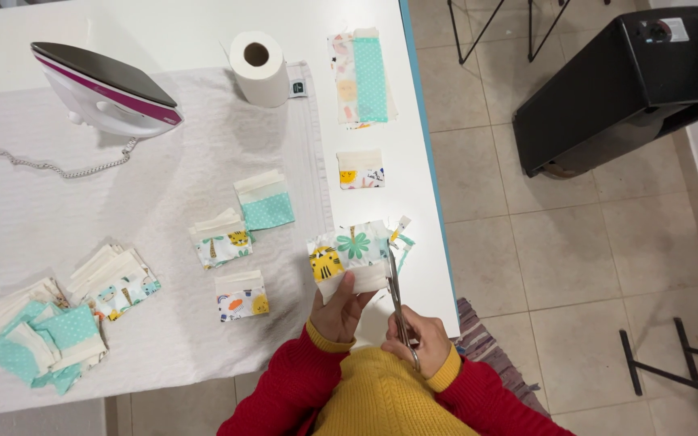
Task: Trimming excess threads and edges from small fabric squares using scissors.
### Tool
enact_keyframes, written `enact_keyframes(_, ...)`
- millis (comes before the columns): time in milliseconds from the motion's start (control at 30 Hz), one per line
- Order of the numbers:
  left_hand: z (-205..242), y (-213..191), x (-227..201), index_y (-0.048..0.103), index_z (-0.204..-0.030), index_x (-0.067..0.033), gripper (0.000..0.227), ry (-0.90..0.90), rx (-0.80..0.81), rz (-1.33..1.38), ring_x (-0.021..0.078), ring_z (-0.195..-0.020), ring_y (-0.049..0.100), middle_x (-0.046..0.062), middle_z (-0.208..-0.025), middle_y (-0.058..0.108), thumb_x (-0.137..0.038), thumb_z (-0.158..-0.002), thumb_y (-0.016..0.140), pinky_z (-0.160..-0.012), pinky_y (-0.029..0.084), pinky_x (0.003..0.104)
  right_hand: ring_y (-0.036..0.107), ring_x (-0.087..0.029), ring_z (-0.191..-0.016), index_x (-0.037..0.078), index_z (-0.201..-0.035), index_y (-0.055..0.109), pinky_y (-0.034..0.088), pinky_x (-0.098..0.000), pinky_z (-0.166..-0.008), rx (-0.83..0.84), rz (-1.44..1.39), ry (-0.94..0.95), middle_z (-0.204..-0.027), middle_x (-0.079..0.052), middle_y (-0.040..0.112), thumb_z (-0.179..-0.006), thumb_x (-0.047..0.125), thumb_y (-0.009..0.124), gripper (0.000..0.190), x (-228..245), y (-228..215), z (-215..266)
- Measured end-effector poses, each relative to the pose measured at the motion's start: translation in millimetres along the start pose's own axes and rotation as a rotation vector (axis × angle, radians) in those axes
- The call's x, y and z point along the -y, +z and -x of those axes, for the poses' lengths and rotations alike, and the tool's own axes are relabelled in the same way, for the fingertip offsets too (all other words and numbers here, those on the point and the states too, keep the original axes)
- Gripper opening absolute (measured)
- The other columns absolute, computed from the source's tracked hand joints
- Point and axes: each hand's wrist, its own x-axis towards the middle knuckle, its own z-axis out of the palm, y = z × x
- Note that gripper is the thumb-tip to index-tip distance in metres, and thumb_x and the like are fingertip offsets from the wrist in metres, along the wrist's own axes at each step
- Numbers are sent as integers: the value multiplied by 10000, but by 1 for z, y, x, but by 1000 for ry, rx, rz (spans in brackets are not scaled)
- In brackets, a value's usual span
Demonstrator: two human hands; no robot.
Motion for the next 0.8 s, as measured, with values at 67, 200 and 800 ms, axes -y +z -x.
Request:
enact_keyframes(67, 2, -5, 1, 530, -1316, -15, 346, -18, 0, -23, 302, -1177, 663, 159, -1265, 656, -48, -981, 610, -1014, 583, 455, 532, -94, -519, 64, -812, 603, 425, -265, -512, 7, 21, 14, -636, -24, 646, -765, 124, 830, 239, 4, 0, 0)
enact_keyframes(200, 4, -9, 6, 530, -1320, -10, 337, -27, 9, -63, 296, -1174, 663, 154, -1263, 657, -55, -996, 610, -1018, 572, 447, 552, -86, -526, 60, -828, 609, 443, -263, -512, -32, 7, -22, -631, -21, 641, -776, 110, 817, 220, 11, -3, -9)
enact_keyframes(800, 9, -9, 9, 550, -1294, 17, 354, -131, 50, -118, 262, -1169, 667, 146, -1256, 661, -142, -990, 637, -1009, 582, 380, 558, -74, -392, 58, -784, 560, 433, -232, -383, -119, -66, 21, -494, -14, 620, -841, 180, 820, 293, -11, 4, -1)
